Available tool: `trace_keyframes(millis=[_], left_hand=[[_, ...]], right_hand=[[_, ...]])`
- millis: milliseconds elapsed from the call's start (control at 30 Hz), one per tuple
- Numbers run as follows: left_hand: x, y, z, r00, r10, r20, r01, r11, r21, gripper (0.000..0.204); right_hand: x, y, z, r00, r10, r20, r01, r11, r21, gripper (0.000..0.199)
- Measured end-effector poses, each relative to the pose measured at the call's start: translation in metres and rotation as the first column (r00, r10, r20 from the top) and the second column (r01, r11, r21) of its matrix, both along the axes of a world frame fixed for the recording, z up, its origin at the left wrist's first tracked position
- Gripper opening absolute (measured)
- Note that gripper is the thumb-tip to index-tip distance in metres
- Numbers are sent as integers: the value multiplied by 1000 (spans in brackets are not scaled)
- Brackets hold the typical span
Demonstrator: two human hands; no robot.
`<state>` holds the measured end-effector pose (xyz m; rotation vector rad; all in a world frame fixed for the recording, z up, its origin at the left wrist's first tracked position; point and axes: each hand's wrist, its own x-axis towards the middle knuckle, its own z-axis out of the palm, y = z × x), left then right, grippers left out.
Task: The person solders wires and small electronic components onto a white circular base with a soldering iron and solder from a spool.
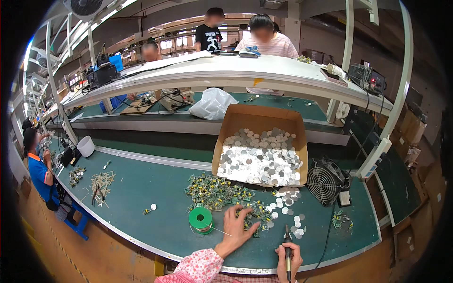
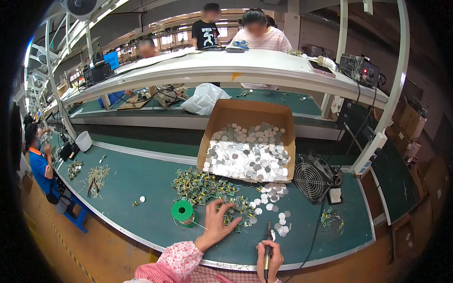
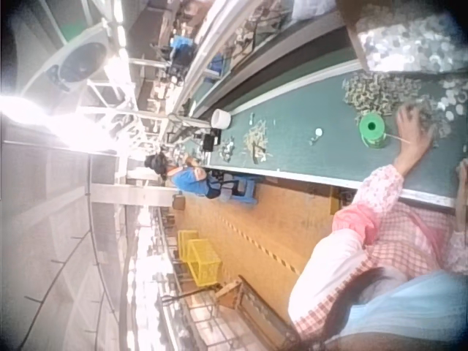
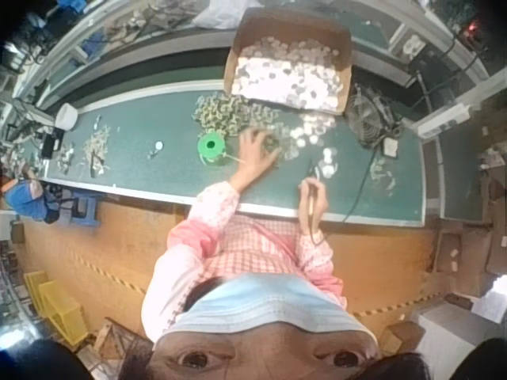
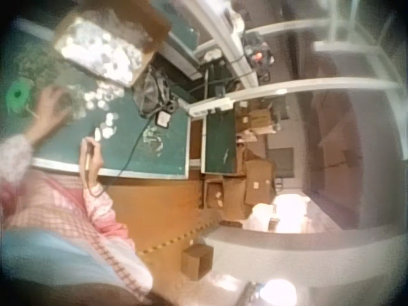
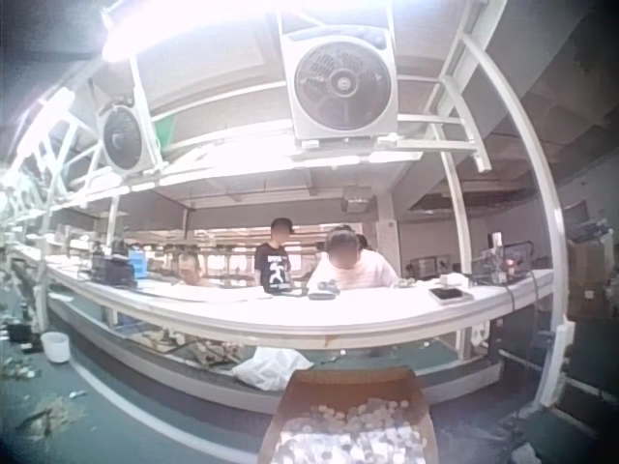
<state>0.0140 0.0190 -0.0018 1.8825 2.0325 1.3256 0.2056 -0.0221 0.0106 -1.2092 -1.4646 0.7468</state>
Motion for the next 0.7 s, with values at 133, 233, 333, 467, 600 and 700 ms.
trace_keyframes(millis=[133,233,333,467,600,700], left_hand=[[15,-22,5,989,-109,102,111,994,-15,51],[15,-42,14,994,-93,-52,91,996,-24,54],[15,-65,16,983,-109,-146,102,993,-56,53],[28,-89,13,945,-297,-137,298,955,-16,45],[43,-101,41,818,-569,-78,571,821,-7,37],[49,-88,55,816,-564,-129,570,822,10,32]], right_hand=[[2,-4,-5,999,-34,-39,31,997,-74,11],[4,-1,-10,998,-38,-54,33,995,-89,10],[10,1,-4,999,9,50,-10,1000,18,9],[21,7,10,960,11,280,-63,982,178,15],[34,11,12,935,-28,353,-63,967,245,17],[46,11,4,931,-62,359,-31,968,247,12]])
